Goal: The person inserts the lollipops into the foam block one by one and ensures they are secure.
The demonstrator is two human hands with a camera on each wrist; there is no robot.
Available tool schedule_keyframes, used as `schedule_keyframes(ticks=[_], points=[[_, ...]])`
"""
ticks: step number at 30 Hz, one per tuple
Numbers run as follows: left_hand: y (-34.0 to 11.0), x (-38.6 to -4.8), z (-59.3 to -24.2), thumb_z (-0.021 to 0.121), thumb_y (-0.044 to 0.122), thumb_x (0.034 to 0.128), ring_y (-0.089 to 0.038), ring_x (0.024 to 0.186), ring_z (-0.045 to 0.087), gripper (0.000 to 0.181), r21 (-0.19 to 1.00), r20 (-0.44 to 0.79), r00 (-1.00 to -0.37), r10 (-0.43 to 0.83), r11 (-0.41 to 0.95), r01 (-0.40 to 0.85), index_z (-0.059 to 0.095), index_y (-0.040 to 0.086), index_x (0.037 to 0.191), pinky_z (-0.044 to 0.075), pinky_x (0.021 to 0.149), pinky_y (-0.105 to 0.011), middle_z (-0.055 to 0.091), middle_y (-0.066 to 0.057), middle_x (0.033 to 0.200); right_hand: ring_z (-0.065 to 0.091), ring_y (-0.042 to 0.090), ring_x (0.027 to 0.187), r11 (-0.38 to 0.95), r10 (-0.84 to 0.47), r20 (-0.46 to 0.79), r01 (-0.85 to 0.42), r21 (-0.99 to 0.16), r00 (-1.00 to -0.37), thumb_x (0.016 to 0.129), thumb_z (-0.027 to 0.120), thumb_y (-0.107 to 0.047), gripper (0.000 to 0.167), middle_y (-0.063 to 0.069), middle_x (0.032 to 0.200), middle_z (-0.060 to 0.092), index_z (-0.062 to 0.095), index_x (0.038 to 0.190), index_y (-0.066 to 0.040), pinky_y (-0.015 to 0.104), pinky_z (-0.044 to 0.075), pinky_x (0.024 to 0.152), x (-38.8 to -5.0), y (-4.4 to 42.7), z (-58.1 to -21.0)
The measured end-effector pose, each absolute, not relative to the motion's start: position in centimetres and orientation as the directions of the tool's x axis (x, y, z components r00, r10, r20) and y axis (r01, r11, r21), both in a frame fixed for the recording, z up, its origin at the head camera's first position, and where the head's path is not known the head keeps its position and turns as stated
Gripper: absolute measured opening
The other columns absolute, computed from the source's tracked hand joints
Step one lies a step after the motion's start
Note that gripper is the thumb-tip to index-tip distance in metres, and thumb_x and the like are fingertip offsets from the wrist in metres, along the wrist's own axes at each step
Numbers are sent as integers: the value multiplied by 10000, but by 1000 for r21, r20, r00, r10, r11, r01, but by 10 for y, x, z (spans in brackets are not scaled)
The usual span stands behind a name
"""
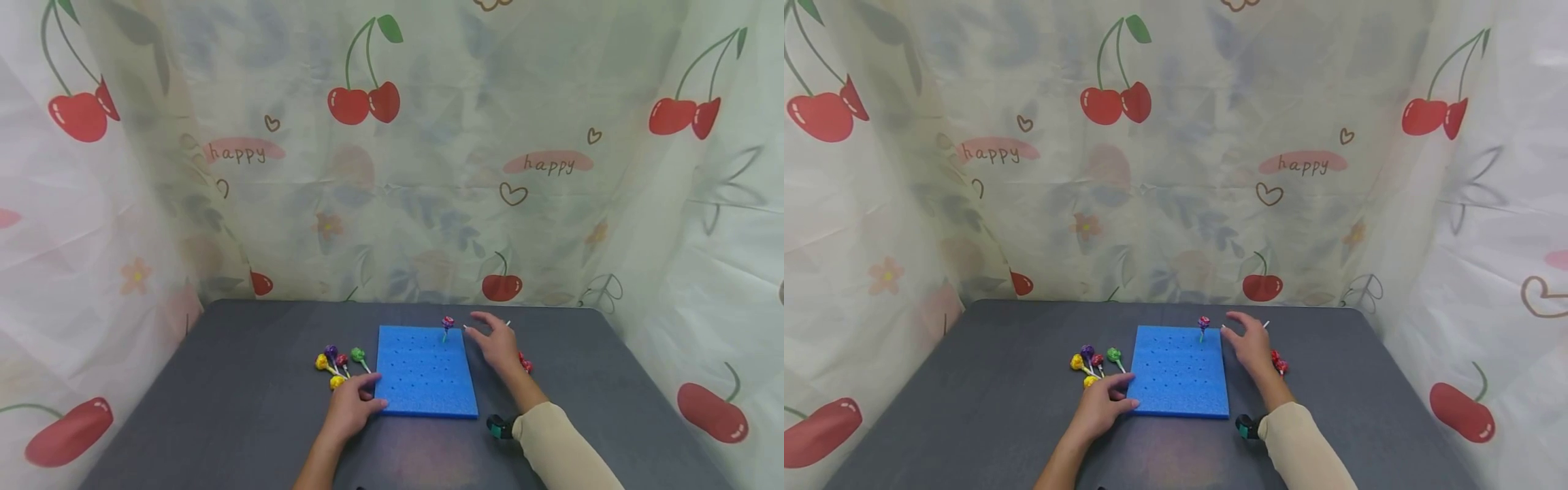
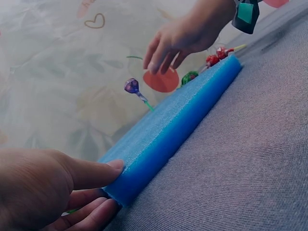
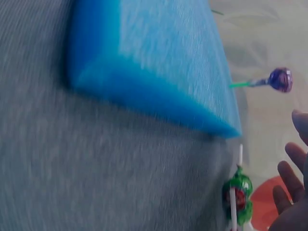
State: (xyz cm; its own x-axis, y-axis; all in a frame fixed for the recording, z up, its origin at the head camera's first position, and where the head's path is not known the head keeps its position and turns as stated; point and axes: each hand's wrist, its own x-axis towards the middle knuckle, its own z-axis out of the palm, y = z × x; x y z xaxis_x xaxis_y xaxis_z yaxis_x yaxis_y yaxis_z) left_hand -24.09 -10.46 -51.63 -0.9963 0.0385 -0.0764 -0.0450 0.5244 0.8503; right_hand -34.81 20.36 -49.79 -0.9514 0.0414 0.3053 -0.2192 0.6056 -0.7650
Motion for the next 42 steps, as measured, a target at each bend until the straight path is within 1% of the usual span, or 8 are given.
schedule_keyframes(ticks=[4, 9, 14, 19, 21, 27, 34, 42], points=[[-105, -241, -517, 798, 203, 817, -208, 887, 563, 466, 849, -79, -996, 37, 526, -48, 659, 182, 1262, 523, 708, -345, 599, -73, 1127, 457, 379, 1275, 659, 20, 292, -207, -723, -956, 905, 712, -190, 437, 188, 1350, 544, 585, 1309, -83, 558, 348, 1023, -351, 215, -501], [-105, -241, -516, 798, 208, 818, -206, 885, 561, 468, 850, -79, -996, 40, 525, -47, 657, 179, 1263, 520, 703, -343, 599, -71, 1123, 377, 415, 1329, 730, -18, 240, -177, -660, -971, 903, 713, -207, 518, 192, 1401, 495, 530, 1375, -98, 602, 286, 1046, -352, 227, -506], [-105, -241, -516, 796, 207, 820, -203, 890, 565, 465, 849, -76, -996, 37, 526, -45, 657, 180, 1263, 523, 706, -346, 599, -73, 1139, 371, 425, 1329, 776, -59, 217, -182, -605, -974, 880, 738, -202, 577, 219, 1416, 468, 510, 1396, -80, 611, 271, 1048, -351, 234, -507], [-105, -242, -517, 797, 210, 818, -203, 891, 566, 467, 848, -77, -996, 35, 528, -47, 657, 182, 1263, 525, 706, -350, 597, -76, 1145, 305, 463, 1352, 813, -87, 172, -170, -557, -981, 858, 761, -196, 630, 261, 1438, 416, 491, 1419, -97, 658, 236, 1037, -350, 238, -508], [-104, -242, -518, 800, 217, 815, -202, 891, 566, 473, 847, -78, -996, 36, 529, -48, 657, 181, 1264, 525, 704, -350, 598, -75, 1146, 296, 469, 1353, 828, -99, 165, -173, -533, -981, 849, 770, -189, 640, 267, 1435, 417, 493, 1419, -102, 668, 222, 1036, -350, 239, -510], [-105, -243, -518, 804, 224, 810, -201, 892, 567, 481, 848, -82, -996, 36, 528, -51, 656, 182, 1266, 527, 704, -349, 597, -74, 1144, 321, 469, 1334, 848, -134, 197, -216, -485, -971, 823, 784, -151, 630, 266, 1382, 481, 522, 1391, -78, 662, 195, 1039, -349, 241, -513], [-104, -242, -519, 800, 205, 815, -205, 888, 567, 473, 848, -85, -996, 29, 527, -57, 656, 180, 1266, 523, 703, -345, 599, -79, 1153, 379, 455, 1302, 879, -170, 257, -264, -397, -951, 805, 795, -138, 571, 231, 1305, 565, 583, 1330, -67, 647, 229, 1031, -348, 242, -515], [-104, -242, -518, 805, 195, 809, -199, 887, 575, 472, 847, -67, -997, 25, 530, -44, 660, 169, 1258, 525, 701, -351, 606, -80, 1160, 428, 441, 1250, 888, -190, 302, -295, -354, -934, 798, 794, -90, 498, 208, 1236, 610, 633, 1269, -72, 634, 253, 1020, -350, 242, -517]])
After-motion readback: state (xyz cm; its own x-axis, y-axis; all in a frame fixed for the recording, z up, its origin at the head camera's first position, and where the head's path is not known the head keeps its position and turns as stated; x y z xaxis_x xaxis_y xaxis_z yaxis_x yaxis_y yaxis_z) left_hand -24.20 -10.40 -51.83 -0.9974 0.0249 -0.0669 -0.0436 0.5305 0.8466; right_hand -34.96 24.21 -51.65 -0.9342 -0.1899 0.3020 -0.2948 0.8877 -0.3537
